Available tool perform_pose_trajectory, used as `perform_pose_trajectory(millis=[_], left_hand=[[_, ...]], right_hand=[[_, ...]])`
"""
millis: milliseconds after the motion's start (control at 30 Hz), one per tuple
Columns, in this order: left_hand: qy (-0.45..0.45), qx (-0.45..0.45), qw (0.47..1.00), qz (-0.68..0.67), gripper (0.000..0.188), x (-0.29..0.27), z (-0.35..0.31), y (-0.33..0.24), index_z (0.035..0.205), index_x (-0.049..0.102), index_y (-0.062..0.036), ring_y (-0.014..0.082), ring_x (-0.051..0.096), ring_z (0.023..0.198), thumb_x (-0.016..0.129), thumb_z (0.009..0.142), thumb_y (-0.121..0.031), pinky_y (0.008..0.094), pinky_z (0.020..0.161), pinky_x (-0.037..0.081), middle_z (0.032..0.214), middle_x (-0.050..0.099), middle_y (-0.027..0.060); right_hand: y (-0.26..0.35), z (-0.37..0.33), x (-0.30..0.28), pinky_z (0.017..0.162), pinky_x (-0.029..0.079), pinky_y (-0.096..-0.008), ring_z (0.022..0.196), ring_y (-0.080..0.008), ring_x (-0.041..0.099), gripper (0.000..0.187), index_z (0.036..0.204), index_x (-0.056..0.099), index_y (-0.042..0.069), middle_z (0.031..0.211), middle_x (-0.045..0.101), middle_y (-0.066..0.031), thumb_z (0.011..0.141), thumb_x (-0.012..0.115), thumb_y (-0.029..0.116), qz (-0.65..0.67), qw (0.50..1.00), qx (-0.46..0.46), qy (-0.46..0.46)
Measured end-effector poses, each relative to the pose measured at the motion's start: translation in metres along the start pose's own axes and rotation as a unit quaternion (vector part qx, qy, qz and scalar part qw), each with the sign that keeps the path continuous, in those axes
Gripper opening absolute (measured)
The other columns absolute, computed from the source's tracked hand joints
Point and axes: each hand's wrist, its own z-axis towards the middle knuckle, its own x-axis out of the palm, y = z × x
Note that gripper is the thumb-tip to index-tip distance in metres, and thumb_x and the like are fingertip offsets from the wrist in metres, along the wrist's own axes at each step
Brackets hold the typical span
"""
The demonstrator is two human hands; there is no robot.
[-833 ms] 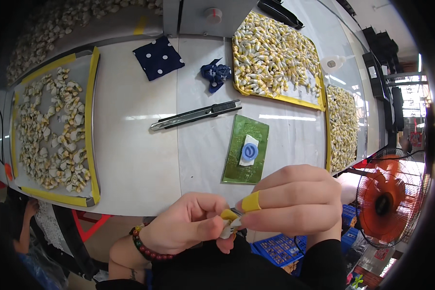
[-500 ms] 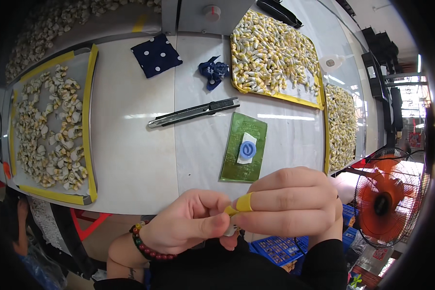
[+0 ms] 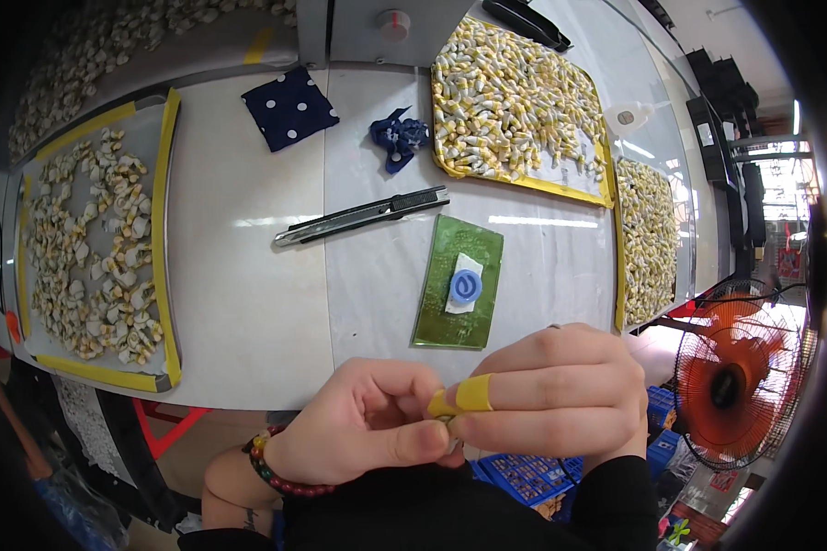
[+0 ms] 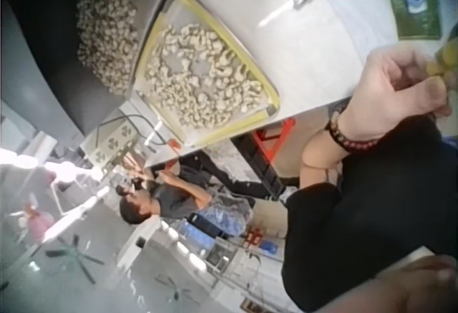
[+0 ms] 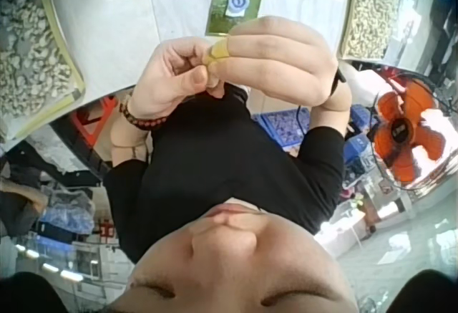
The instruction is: The person sits at a workstation and repeatedly assembles small, corn-shaped decorative items. They pick up individual corn kernels from a tray, apply adhesive from a small bottle, and attach the kernels to a central base held in their left hand. The finished items are placed onto a tray to the left.
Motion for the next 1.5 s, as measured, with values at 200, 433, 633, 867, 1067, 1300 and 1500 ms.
perform_pose_trajectory(millis=[200,433,633,867,1067,1300,1500], left_hand=[[-0.104,0.203,0.938,0.262,0.036,0.015,0.002,0.001,0.094,0.061,0.0050,0.0183,0.063,0.077,0.079,0.068,-0.011,0.0287,0.070,0.050,0.082,0.063,0.0134],[-0.089,0.284,0.875,0.381,0.036,0.002,-0.004,0.006,0.093,0.063,0.0053,0.0175,0.062,0.075,0.080,0.066,-0.010,0.0277,0.066,0.050,0.082,0.063,0.0136],[-0.101,0.240,0.899,0.353,0.036,0.003,-0.007,0.005,0.095,0.062,0.0058,0.0178,0.062,0.075,0.079,0.068,-0.010,0.0276,0.066,0.050,0.081,0.063,0.0139],[-0.156,0.238,0.935,0.212,0.035,0.011,-0.011,0.005,0.091,0.059,0.0038,0.0188,0.062,0.070,0.079,0.069,-0.016,0.0292,0.062,0.051,0.078,0.062,0.0140],[-0.077,0.242,0.956,0.144,0.033,-0.007,-0.016,0.007,0.102,0.058,0.0081,0.0193,0.063,0.086,0.072,0.073,0.002,0.0318,0.080,0.051,0.096,0.062,0.0166],[-0.061,0.233,0.964,0.110,0.034,-0.010,-0.020,0.008,0.102,0.057,0.0093,0.0198,0.063,0.086,0.072,0.074,-0.002,0.0314,0.080,0.051,0.096,0.062,0.0165],[-0.148,0.225,0.956,0.116,0.039,0.000,-0.022,0.004,0.092,0.058,0.0050,0.0193,0.062,0.073,0.077,0.068,-0.019,0.0315,0.067,0.052,0.079,0.063,0.0137]], right_hand=[[0.014,-0.027,-0.021,0.064,0.051,-0.0302,0.073,-0.0267,0.064,0.015,0.085,0.062,0.002,0.082,0.064,-0.0144,0.072,0.068,0.005,-0.150,0.961,0.136,-0.186],[-0.030,-0.131,-0.141,0.054,0.041,-0.0224,0.061,-0.0087,0.054,0.016,0.095,0.062,0.003,0.071,0.060,-0.0048,0.080,0.064,0.008,-0.404,0.758,0.504,-0.090],[-0.053,-0.182,-0.149,0.056,0.044,-0.0260,0.059,-0.0132,0.055,0.015,0.091,0.063,0.000,0.069,0.060,-0.0081,0.077,0.065,0.006,-0.381,0.748,0.542,-0.046],[-0.048,-0.166,-0.145,0.054,0.043,-0.0220,0.060,-0.0097,0.054,0.010,0.088,0.062,0.000,0.072,0.060,-0.0062,0.081,0.060,0.006,-0.442,0.766,0.457,-0.098],[-0.023,-0.106,-0.094,0.056,0.044,-0.0197,0.063,-0.0074,0.054,0.013,0.088,0.061,-0.001,0.074,0.061,-0.0032,0.077,0.058,-0.007,-0.172,0.861,0.437,-0.194],[-0.016,-0.030,-0.032,0.053,0.044,-0.0281,0.057,-0.0188,0.055,0.018,0.084,0.062,0.003,0.070,0.057,-0.0060,0.070,0.059,-0.008,-0.057,0.956,0.276,0.080],[-0.030,-0.028,-0.019,0.057,0.047,-0.0311,0.064,-0.0231,0.056,0.016,0.084,0.061,0.003,0.072,0.057,-0.0077,0.069,0.062,-0.004,-0.098,0.948,0.280,0.119]])
